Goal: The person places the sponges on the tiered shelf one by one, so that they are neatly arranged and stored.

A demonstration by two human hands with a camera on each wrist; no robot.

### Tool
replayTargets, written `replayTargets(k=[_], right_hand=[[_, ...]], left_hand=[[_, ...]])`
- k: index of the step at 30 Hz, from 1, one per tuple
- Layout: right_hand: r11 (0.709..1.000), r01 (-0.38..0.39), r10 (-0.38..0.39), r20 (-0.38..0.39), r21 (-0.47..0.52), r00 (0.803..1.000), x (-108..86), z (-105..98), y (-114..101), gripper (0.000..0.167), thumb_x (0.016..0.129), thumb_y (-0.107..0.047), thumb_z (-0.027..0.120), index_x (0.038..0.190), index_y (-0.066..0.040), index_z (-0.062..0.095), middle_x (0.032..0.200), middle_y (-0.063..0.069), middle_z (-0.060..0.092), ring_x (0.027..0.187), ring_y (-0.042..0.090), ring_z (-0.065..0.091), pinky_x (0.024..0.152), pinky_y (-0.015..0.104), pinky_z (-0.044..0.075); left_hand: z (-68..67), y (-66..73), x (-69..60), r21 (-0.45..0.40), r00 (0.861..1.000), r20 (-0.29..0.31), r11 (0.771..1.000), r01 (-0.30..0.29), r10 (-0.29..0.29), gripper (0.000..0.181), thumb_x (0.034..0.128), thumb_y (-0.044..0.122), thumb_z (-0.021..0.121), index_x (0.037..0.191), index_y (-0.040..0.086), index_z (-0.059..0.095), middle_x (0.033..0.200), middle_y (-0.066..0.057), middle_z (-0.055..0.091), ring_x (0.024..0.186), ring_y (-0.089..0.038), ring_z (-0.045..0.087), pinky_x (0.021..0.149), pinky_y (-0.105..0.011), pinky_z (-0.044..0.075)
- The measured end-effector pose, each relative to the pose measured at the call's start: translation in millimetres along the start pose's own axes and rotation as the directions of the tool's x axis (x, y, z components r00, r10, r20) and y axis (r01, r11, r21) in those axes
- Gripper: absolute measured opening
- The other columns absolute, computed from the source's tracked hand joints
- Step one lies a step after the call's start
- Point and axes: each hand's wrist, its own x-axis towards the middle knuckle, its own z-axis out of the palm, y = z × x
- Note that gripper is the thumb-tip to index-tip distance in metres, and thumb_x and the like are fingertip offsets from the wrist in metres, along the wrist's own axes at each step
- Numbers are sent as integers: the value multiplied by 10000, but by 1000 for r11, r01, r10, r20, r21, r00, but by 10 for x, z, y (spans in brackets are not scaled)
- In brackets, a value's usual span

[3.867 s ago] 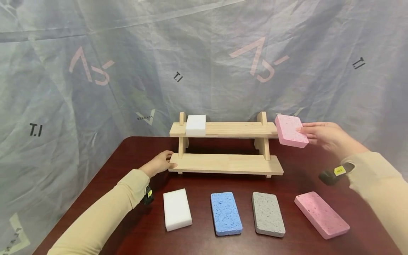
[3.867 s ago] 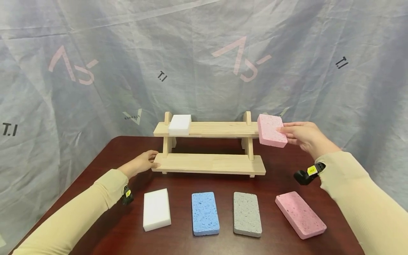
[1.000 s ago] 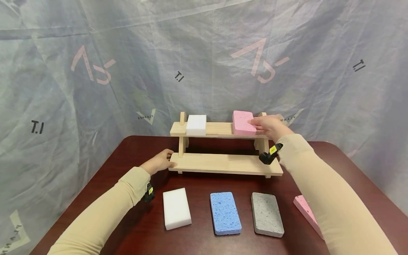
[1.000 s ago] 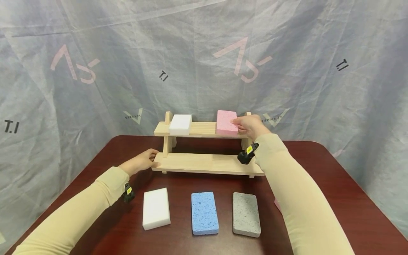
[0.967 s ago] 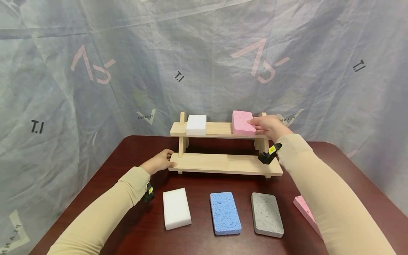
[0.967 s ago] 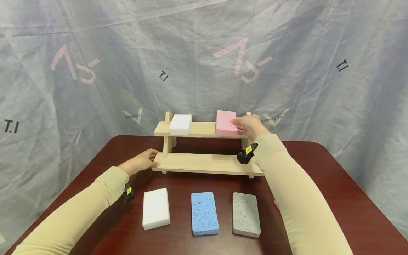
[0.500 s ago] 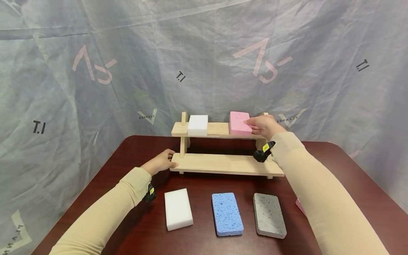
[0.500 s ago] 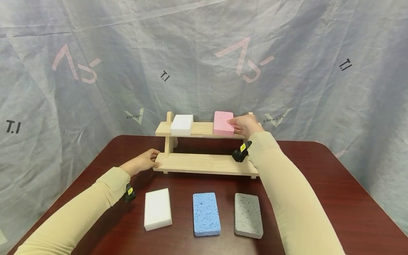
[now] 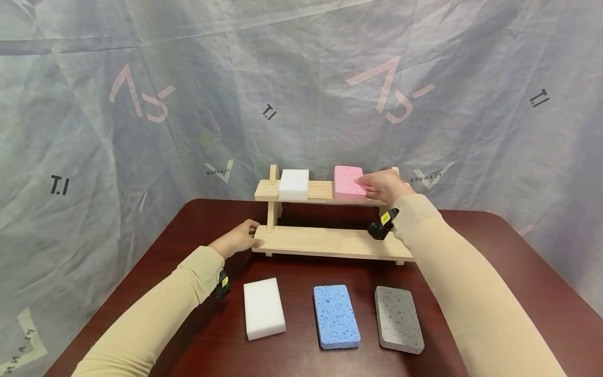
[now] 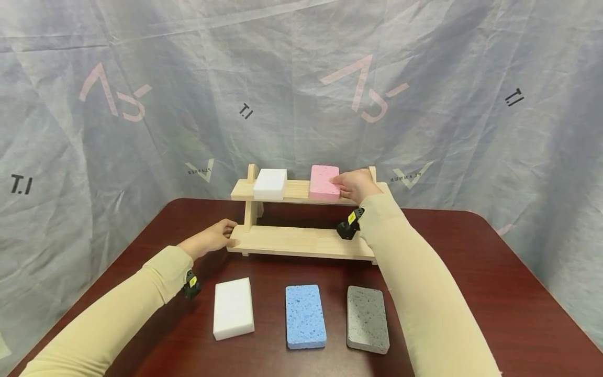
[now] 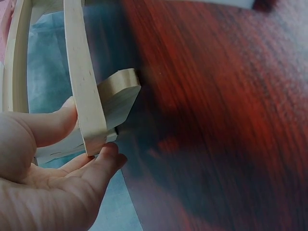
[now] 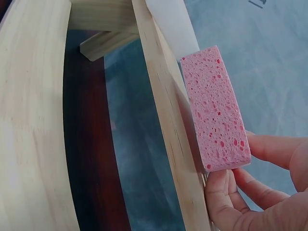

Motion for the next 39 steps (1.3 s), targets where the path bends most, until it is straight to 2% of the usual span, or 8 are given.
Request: replayTargets(k=[5, 8, 14, 19, 33, 39], right_hand=[[999, -6, 5, -12, -38, 1000, 18, 61, -4, 531, 946, -87, 601, 1418, 55, 403, 997, -18, 530, 776, 32, 559, 672, 145, 512], [1000, -7, 6, -22, -30, 1000, 41, 92, -7, 546, 938, -69, 610, 1422, 56, 391, 1046, -5, 507, 802, 41, 554, 674, 147, 517], [1000, -19, 18, -65, -12, 998, 79, 150, -1, 546, 921, -51, 635, 1410, 53, 415, 1003, 0, 535, 711, 21, 577, 671, 160, 533], [1000, -19, 19, -90, 1, 996, 85, 195, -25, 546, 909, -34, 646, 1399, 61, 427, 1020, 7, 529, 739, 33, 569, 717, 164, 535], [1000, -23, 24, -102, 9, 994, 113, 248, -49, 569, 888, -11, 663, 1394, 73, 417, 1028, 29, 521, 682, 34, 573, 670, 158, 542], [1000, -15, 17, -92, 14, 996, 124, 269, -63, 574, 886, 16, 649, 1392, 93, 389, 1036, 50, 514, 676, 49, 579, 700, 173, 552]], left_hand=[[6, -4, 6, 9, 1000, -9, 1000, 2, -2, 627, 954, 71, 605, 1478, -22, 274, 1487, -245, 361, 1341, -365, 408, 1083, -485, 388], [4, -6, 6, 9, 1000, -12, 1000, 4, -4, 626, 954, 77, 606, 1478, -17, 277, 1486, -240, 365, 1340, -363, 409, 1086, -484, 384], [2, -19, -5, 4, 1000, -1, 1000, 2, -2, 631, 954, 70, 605, 1479, -23, 267, 1495, -247, 342, 1372, -384, 374, 1086, -486, 386], [-1, -9, -4, 0, 1000, -7, 1000, 7, -7, 627, 954, 74, 605, 1479, -14, 274, 1490, -239, 357, 1356, -366, 392, 1089, -485, 381], [3, -13, 10, 16, 1000, -20, 1000, 12, -12, 623, 954, 87, 608, 1478, -10, 286, 1480, -236, 376, 1341, -351, 408, 1095, -482, 375], [-8, -19, 20, 16, 1000, -10, 1000, 14, -14, 631, 955, 87, 608, 1484, -6, 278, 1491, -238, 359, 1356, -358, 389, 1091, -486, 378]])
